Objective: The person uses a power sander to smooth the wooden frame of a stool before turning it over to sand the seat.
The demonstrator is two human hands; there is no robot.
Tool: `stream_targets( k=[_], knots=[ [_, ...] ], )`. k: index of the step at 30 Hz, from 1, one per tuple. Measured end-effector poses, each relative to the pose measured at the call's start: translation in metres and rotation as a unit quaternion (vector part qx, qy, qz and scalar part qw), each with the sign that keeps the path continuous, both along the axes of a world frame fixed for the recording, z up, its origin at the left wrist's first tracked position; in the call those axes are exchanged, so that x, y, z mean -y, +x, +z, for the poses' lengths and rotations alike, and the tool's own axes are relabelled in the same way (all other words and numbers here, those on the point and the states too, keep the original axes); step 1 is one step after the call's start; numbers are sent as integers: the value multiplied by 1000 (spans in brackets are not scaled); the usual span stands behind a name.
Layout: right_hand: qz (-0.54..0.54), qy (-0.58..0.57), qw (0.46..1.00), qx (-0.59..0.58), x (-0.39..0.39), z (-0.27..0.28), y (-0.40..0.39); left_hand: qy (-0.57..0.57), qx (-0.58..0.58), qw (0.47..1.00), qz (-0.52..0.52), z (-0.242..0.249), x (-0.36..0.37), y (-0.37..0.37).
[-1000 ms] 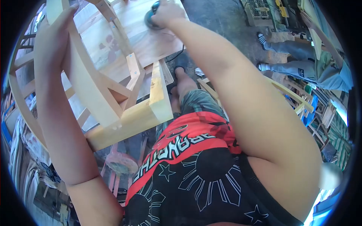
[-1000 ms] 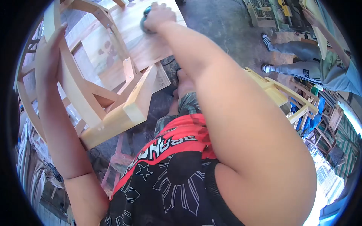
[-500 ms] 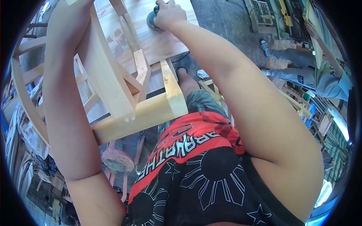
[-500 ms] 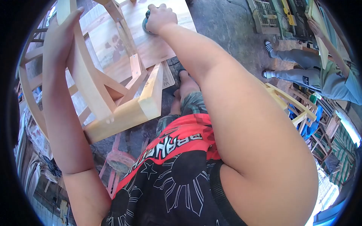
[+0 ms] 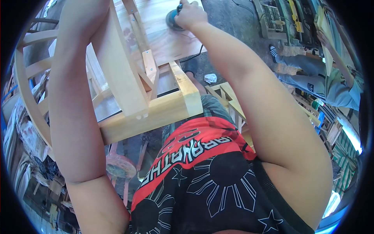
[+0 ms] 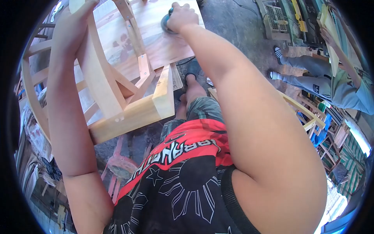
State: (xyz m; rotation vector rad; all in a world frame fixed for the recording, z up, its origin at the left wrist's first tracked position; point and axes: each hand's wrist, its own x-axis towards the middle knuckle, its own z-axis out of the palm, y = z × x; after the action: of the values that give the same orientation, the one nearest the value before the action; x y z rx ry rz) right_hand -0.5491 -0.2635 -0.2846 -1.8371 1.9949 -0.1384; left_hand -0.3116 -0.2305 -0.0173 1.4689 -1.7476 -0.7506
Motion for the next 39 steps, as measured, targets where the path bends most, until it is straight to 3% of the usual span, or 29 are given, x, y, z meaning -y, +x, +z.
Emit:
stream_targets(
  k=[3,6,10,15,17,19,21,22,24,25,26,29,32,36,39],
  knots=[
    [-52,21,998,-6,5,21,-15,-86,130,987,-34,-12,9,10],
    [-57,31,998,-28,5,25,-5,-164,323,928,-84,-15,16,25],
    [-4,35,999,-34,-3,8,33,-118,354,927,-46,-16,13,22],
    [-6,40,999,-25,-5,11,24,-91,226,970,-25,-9,5,15],
    [-25,56,998,16,2,26,2,-123,280,951,-54,-13,10,22],
    [-86,34,995,-40,1,33,-13,-75,185,980,2,-7,3,11],
    [-102,36,992,-72,8,9,-42,-42,153,987,-23,-20,21,27],
    [-111,37,989,-88,11,-1,-49,-34,169,982,-75,-51,61,64],
    [-152,46,984,-85,15,-8,-53,-61,249,961,-101,-56,66,71],
    [-173,50,980,-83,15,-9,-54,-96,310,943,-75,-36,39,45],
    [-162,48,982,-81,9,-7,-48,-131,368,919,-50,-25,23,30],
    [-105,54,991,-65,-3,15,-3,-94,191,977,-20,-24,28,26],
    [-31,78,996,-40,-4,13,38,95,138,985,45,-46,49,51],
    [8,67,998,7,-8,38,63,117,165,978,51,-16,30,29],
    [26,66,997,29,-6,35,52,101,123,981,107,-23,27,29]
  ],
)
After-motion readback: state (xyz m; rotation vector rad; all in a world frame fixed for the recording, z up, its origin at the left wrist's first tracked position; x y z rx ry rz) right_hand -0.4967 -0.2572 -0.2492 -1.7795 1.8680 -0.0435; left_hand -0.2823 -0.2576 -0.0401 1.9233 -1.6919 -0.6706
